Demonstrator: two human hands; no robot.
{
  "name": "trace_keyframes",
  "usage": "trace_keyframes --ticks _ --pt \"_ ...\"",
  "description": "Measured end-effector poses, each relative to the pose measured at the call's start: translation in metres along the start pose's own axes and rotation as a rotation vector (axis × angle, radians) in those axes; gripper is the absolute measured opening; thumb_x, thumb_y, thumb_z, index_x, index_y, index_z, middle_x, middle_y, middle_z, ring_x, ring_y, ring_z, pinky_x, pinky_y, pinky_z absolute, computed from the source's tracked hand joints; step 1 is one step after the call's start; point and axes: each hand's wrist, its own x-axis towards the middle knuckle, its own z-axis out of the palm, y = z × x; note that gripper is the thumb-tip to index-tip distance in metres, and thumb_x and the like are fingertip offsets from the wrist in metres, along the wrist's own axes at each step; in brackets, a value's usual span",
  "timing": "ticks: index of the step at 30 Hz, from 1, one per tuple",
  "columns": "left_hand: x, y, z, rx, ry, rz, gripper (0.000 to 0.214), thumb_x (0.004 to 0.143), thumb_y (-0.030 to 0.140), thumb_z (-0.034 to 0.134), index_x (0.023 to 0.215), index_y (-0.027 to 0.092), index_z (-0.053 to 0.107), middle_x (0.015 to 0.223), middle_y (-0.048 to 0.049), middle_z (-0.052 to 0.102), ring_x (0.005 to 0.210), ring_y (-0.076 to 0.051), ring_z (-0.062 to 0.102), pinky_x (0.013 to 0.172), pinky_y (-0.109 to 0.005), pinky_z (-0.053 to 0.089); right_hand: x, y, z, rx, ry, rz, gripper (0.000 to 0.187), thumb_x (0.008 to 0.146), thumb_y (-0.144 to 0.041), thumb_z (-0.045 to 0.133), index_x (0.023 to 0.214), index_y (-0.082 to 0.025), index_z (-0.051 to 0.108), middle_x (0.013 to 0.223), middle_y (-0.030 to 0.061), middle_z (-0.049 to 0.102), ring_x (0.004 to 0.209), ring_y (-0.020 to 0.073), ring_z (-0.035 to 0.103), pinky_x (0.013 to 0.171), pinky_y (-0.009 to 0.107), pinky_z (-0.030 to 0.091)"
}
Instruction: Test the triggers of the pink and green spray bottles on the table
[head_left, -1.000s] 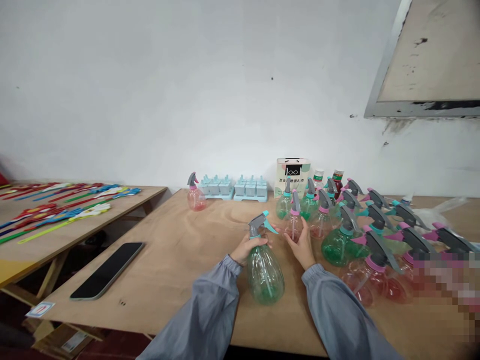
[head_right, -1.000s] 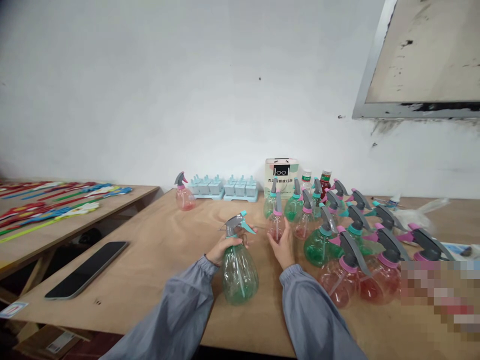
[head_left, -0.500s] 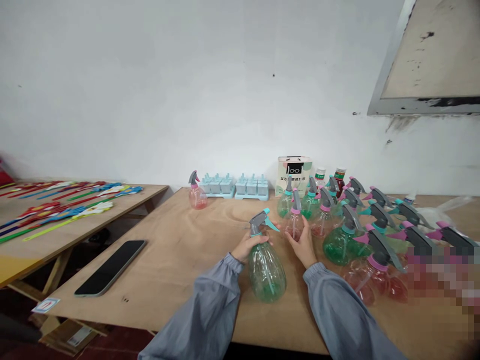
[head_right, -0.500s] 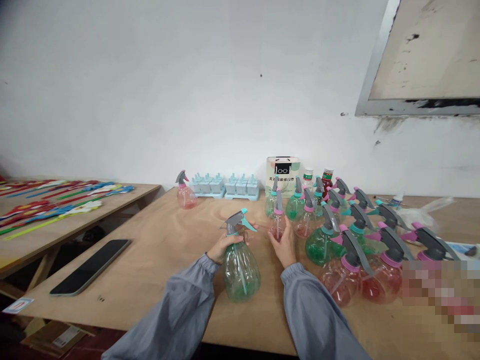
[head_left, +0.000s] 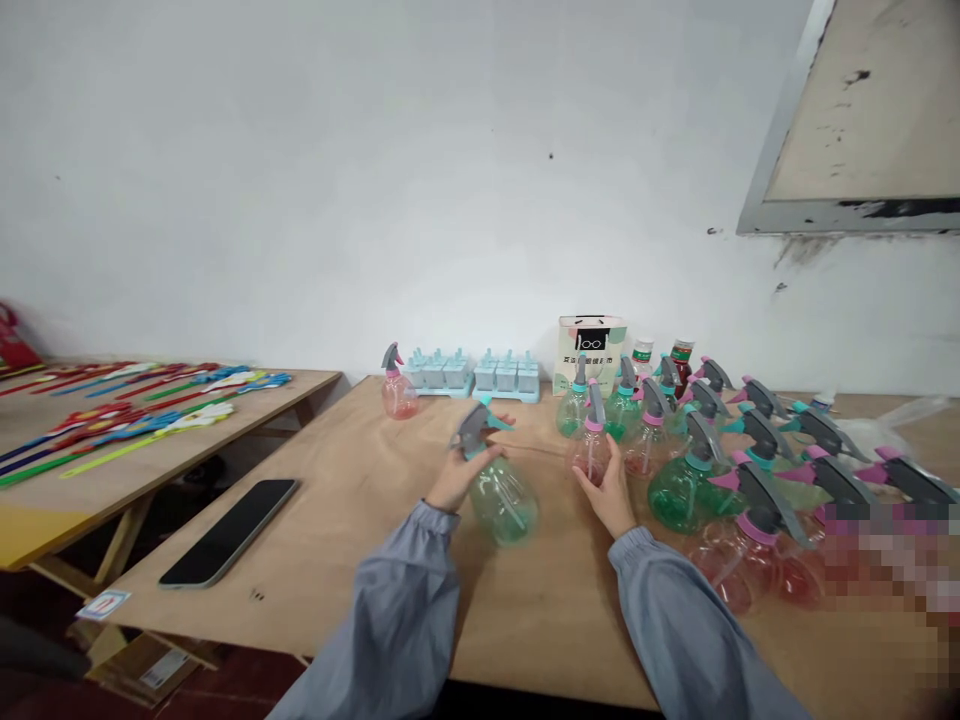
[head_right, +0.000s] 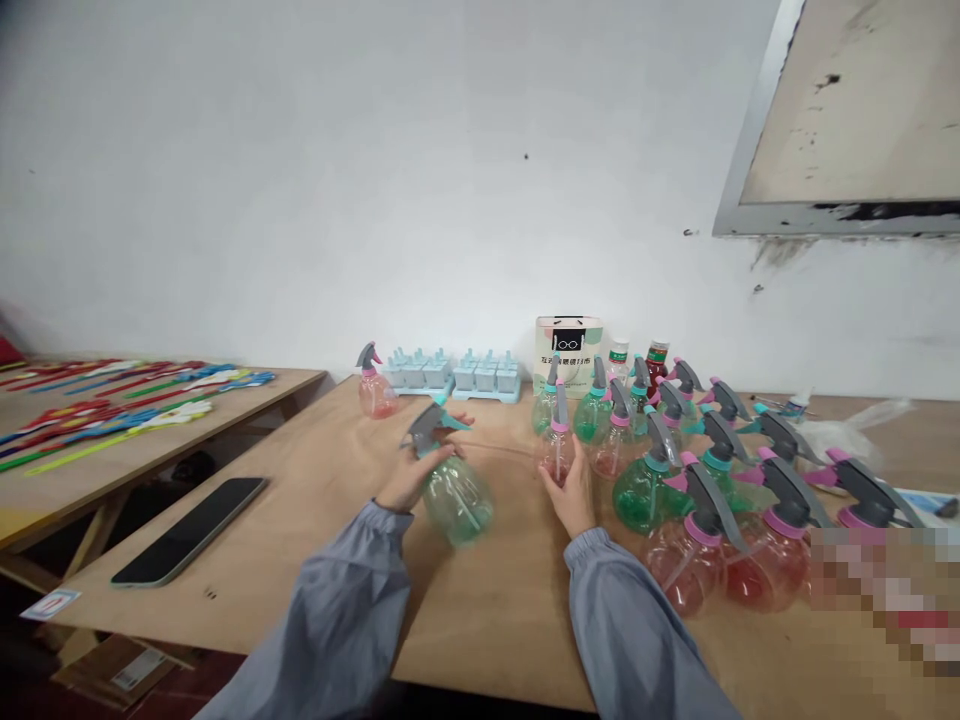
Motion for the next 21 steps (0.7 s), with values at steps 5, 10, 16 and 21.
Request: trace_keyframes --ticks 5,10,16,21 --pt "0.033 -0.003 -0.093 0.578 0.363 -0.023 0.036 0.069 0.043 0.072 0.097 0.02 0.067 0.093 -0.0049 0.072 0.092 -0.027 0.065 0.084 -0.038 0.052 -0.001 -0.002 -0.002 0.01 -0.002 0.005 0.084 0.084 -0.057 0.06 0.148 -0.014 0.026 0.145 0.0217 0.041 0.137 0.0332 0.04 0.111 0.054 0.035" --pt "0.058 -0.014 -0.181 0.704 0.559 0.044 0.022 0.073 0.033 0.063 0.086 0.016 0.064 0.09 -0.0079 0.07 0.093 -0.026 0.066 0.092 -0.04 0.049 -0.007 0.001 0.004 -0.019 0.06 0.069 0.098 0.073 -0.067 0.065 0.146 -0.013 0.028 0.13 0.0201 0.049 0.119 0.0339 0.051 0.103 0.055 0.041" --pt "0.063 -0.043 -0.227 0.753 0.618 0.094 0.025 0.073 0.035 0.061 0.088 0.015 0.063 0.091 -0.0064 0.069 0.092 -0.022 0.064 0.092 -0.036 0.049 -0.011 0.006 0.007 -0.07 0.064 0.08 0.089 0.07 -0.073 0.063 0.135 -0.015 0.043 0.111 0.0138 0.053 0.109 0.0338 0.053 0.098 0.055 0.043" --pt "0.064 -0.06 -0.235 0.777 0.559 0.084 0.032 0.073 0.045 0.061 0.087 0.017 0.063 0.094 -0.0089 0.069 0.095 -0.025 0.063 0.094 -0.039 0.048 -0.012 0.005 0.006 -0.056 0.061 0.069 0.087 0.07 -0.072 0.065 0.134 -0.016 0.044 0.107 0.0115 0.052 0.105 0.0318 0.053 0.097 0.053 0.044"
